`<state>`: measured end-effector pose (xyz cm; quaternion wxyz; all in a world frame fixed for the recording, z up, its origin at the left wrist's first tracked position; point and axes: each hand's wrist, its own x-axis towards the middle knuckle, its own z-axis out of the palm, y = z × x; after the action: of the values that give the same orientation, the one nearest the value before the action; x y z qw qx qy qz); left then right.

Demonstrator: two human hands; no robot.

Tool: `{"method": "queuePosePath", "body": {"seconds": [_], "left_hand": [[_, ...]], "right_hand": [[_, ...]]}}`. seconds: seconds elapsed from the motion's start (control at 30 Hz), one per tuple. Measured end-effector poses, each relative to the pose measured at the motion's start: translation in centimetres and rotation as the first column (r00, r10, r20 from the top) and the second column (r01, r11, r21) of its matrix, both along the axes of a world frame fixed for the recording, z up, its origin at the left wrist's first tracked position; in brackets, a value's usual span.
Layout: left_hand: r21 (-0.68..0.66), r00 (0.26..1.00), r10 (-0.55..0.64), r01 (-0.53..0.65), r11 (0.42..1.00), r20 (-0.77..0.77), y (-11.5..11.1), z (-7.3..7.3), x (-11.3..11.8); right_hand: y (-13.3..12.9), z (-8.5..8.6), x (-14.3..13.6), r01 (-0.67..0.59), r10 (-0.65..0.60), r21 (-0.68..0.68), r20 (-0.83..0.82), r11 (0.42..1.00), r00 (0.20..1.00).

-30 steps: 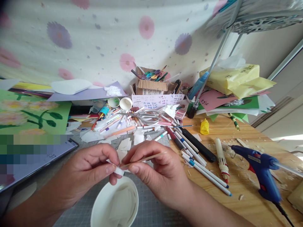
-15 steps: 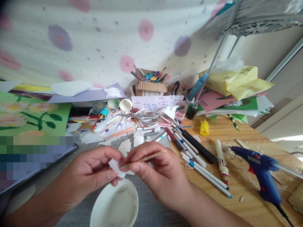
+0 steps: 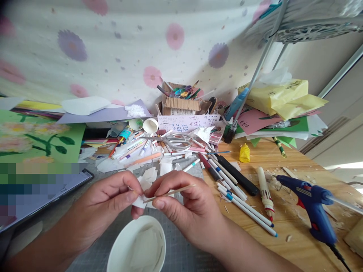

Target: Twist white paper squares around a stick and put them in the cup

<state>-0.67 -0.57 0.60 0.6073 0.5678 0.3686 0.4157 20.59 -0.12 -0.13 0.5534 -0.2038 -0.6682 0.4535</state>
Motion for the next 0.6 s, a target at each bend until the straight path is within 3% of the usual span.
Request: {"method": "queuePosePath", "body": {"seconds": [0.17, 0.3, 0.4, 0.5, 0.6], "left_hand": [[-0.026, 1.000, -0.002, 0.002, 1.000, -0.023, -0.2, -0.3, 0.0], [-0.042, 0.998, 0.006, -0.009, 0.999, -0.063, 0.0, -0.5, 0.0], [0.111, 0.969, 0.083, -0.058, 0.992, -0.233, 0.0, -0.4, -0.1], [0.327, 0.852, 0.296, -0.158, 0.932, -0.431, -0.1, 0.1, -0.2], [0.393, 0.824, 0.345, -0.164, 0.905, -0.449, -0.1, 0.3, -0.2]], "right_hand": [[0.0, 0.0, -0.1, 0.007, -0.006, 0.032, -0.021, 0.999, 1.000], [0.1, -0.3, -0.2, -0.012, 0.009, -0.039, -0.074, 0.999, 0.997], [0.4, -0.8, -0.2, -0.051, 0.027, -0.128, -0.180, 0.990, 0.983], [0.8, -1.0, 0.0, -0.120, 0.063, -0.209, -0.261, 0.971, 0.963], [1.0, -1.0, 0.0, -0.190, 0.109, -0.264, -0.294, 0.945, 0.950]]}}
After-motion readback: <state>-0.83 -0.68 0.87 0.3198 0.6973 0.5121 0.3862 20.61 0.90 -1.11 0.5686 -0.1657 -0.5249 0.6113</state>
